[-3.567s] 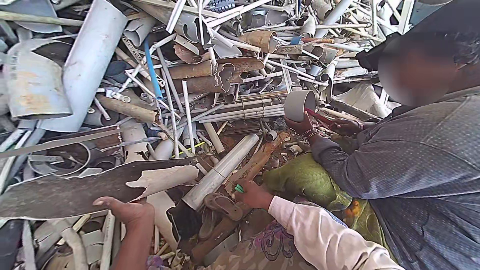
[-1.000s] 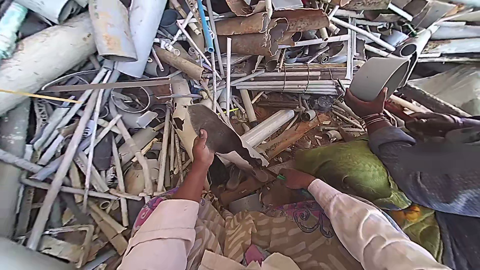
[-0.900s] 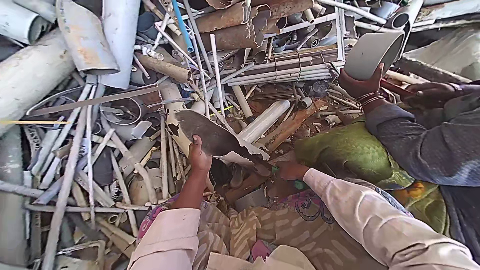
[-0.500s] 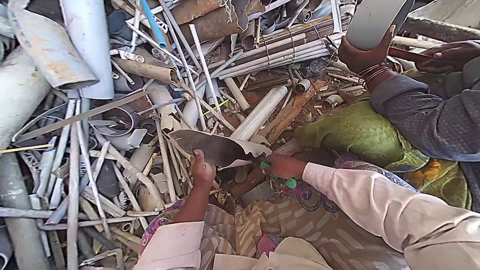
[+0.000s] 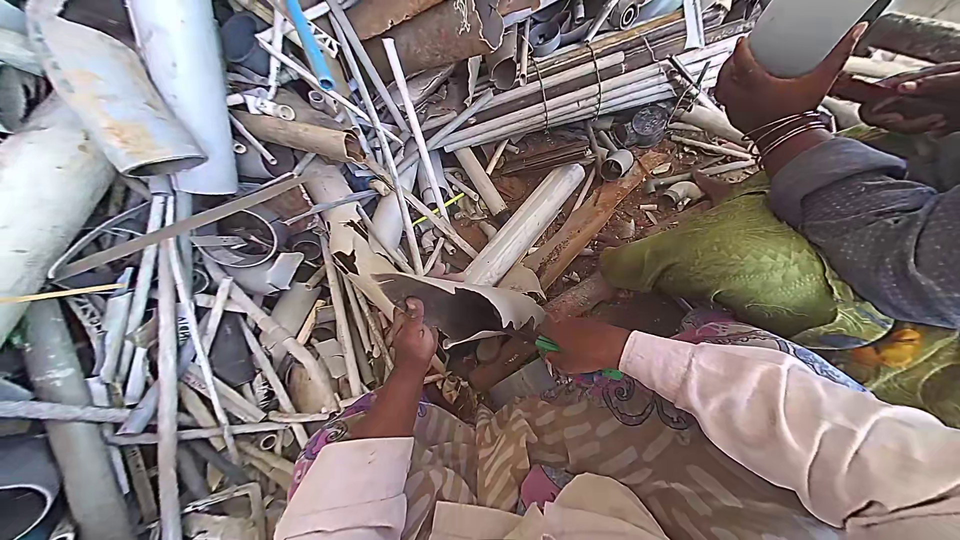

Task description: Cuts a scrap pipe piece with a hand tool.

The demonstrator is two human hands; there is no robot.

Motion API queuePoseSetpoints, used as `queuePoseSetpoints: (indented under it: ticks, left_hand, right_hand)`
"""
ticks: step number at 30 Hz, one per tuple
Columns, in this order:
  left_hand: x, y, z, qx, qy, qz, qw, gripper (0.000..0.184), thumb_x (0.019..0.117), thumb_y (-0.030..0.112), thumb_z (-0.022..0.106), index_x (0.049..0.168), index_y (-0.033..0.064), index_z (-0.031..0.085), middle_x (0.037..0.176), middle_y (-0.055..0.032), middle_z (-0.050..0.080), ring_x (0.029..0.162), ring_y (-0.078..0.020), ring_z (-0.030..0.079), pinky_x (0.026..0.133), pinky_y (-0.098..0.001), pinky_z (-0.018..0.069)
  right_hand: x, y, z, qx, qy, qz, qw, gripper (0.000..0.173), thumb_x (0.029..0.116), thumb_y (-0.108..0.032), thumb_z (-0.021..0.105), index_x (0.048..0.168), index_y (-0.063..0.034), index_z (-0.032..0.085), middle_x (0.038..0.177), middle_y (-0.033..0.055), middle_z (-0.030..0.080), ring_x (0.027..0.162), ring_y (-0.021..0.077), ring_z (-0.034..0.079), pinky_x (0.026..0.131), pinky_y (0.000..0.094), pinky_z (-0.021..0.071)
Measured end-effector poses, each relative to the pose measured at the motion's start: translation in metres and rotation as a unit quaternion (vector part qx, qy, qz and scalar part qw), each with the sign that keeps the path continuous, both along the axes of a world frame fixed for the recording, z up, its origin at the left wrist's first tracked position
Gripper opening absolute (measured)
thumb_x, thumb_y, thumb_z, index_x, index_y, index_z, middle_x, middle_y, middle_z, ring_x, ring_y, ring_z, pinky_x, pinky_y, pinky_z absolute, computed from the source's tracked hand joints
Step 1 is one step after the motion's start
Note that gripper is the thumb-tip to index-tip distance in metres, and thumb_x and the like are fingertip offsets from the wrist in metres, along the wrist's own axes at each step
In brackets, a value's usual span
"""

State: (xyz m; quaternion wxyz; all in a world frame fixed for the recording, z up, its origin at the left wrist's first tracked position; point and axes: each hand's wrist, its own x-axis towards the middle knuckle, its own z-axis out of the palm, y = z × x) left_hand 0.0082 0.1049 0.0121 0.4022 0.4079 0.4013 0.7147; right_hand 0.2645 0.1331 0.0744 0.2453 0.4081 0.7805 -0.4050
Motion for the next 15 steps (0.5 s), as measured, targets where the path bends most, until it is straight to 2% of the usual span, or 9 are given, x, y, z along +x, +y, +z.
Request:
queuePoseSetpoints:
  ticks: [2, 3, 4, 6, 8, 9, 10, 12, 15]
  left_hand:
    - [0.008, -0.005, 0.005, 0.012, -0.003, 0.015, 1.000, 0.069, 0.0870, 0.056, 0.072, 0.126, 0.0054, 0.046, 0.105, 0.0088, 0.072, 0.102, -0.0042, 0.069, 0.096, -0.0288, 0.0570]
    - [0.010, -0.006, 0.006, 0.018, -0.006, 0.023, 1.000, 0.065, 0.0889, 0.052, 0.072, 0.125, 0.0048, 0.046, 0.105, 0.0093, 0.072, 0.102, -0.0039, 0.069, 0.095, -0.0284, 0.0569]
    - [0.013, -0.006, 0.010, 0.016, -0.001, 0.035, 0.999, 0.057, 0.0926, 0.048, 0.069, 0.124, 0.0064, 0.044, 0.103, 0.0132, 0.070, 0.100, -0.0002, 0.068, 0.094, -0.0251, 0.0567]
    - [0.016, -0.006, 0.015, 0.018, 0.001, 0.045, 0.999, 0.055, 0.0967, 0.046, 0.064, 0.125, 0.0033, 0.043, 0.105, 0.0119, 0.070, 0.102, -0.0010, 0.068, 0.095, -0.0253, 0.0565]
    - [0.016, -0.003, 0.020, 0.012, 0.012, 0.066, 0.998, 0.035, 0.1036, 0.035, 0.048, 0.123, 0.0069, 0.044, 0.103, 0.0151, 0.069, 0.101, 0.0016, 0.067, 0.094, -0.0230, 0.0561]
    - [0.012, 0.000, 0.018, 0.017, 0.013, 0.069, 0.997, 0.034, 0.1046, 0.035, 0.045, 0.124, 0.0065, 0.045, 0.104, 0.0127, 0.070, 0.102, -0.0010, 0.068, 0.094, -0.0253, 0.0563]
    - [0.006, 0.004, 0.014, 0.036, -0.001, 0.065, 0.997, 0.042, 0.1043, 0.040, 0.049, 0.125, 0.0038, 0.048, 0.108, 0.0056, 0.073, 0.104, -0.0081, 0.070, 0.095, -0.0313, 0.0575]
    - [-0.002, 0.009, 0.013, 0.033, 0.006, 0.092, 0.995, 0.034, 0.1068, 0.032, 0.035, 0.125, 0.0056, 0.046, 0.109, 0.0086, 0.071, 0.105, -0.0044, 0.068, 0.096, -0.0284, 0.0560]
    - [-0.011, 0.014, 0.020, 0.013, -0.011, 0.159, 0.987, 0.031, 0.1089, 0.022, 0.027, 0.125, 0.0047, 0.047, 0.103, 0.0111, 0.068, 0.100, 0.0007, 0.067, 0.094, -0.0245, 0.0553]
  right_hand:
    - [-0.003, -0.004, 0.002, -0.004, -0.011, -0.007, 1.000, 0.031, 0.1060, -0.021, 0.056, 0.113, 0.0094, 0.060, 0.102, 0.0285, 0.062, 0.096, 0.0431, 0.064, 0.080, 0.0609, 0.0485]
    - [-0.004, -0.005, 0.005, -0.006, -0.014, -0.007, 1.000, 0.031, 0.1059, -0.019, 0.056, 0.114, 0.0102, 0.059, 0.103, 0.0291, 0.062, 0.097, 0.0437, 0.063, 0.081, 0.0613, 0.0484]
    - [-0.003, -0.005, 0.009, -0.007, -0.020, -0.007, 1.000, 0.032, 0.1058, -0.018, 0.057, 0.116, 0.0117, 0.059, 0.106, 0.0306, 0.062, 0.100, 0.0450, 0.063, 0.082, 0.0622, 0.0482]
    - [0.000, -0.004, 0.012, 0.001, -0.045, 0.004, 0.999, 0.032, 0.1036, -0.016, 0.060, 0.114, 0.0149, 0.059, 0.109, 0.0343, 0.063, 0.103, 0.0489, 0.064, 0.084, 0.0661, 0.0482]
    - [0.003, -0.003, 0.008, 0.011, -0.065, 0.016, 0.998, 0.031, 0.1005, -0.013, 0.064, 0.113, 0.0156, 0.061, 0.111, 0.0356, 0.063, 0.105, 0.0510, 0.064, 0.084, 0.0692, 0.0485]
    - [0.005, -0.002, 0.003, 0.016, -0.060, 0.020, 0.998, 0.030, 0.1000, -0.012, 0.064, 0.114, 0.0151, 0.061, 0.111, 0.0353, 0.064, 0.105, 0.0509, 0.064, 0.083, 0.0690, 0.0488]
    - [0.006, 0.000, 0.000, 0.018, -0.048, 0.026, 0.998, 0.030, 0.1005, -0.011, 0.063, 0.116, 0.0148, 0.060, 0.112, 0.0351, 0.063, 0.105, 0.0505, 0.064, 0.083, 0.0682, 0.0488]
    - [0.006, 0.004, -0.007, 0.028, -0.012, 0.031, 0.999, 0.032, 0.1005, -0.011, 0.062, 0.121, 0.0142, 0.059, 0.114, 0.0346, 0.063, 0.107, 0.0502, 0.064, 0.085, 0.0679, 0.0492]
    - [0.010, 0.014, -0.011, 0.039, 0.087, 0.036, 0.995, 0.034, 0.1039, -0.016, 0.061, 0.126, 0.0108, 0.060, 0.114, 0.0322, 0.064, 0.108, 0.0472, 0.064, 0.091, 0.0640, 0.0481]
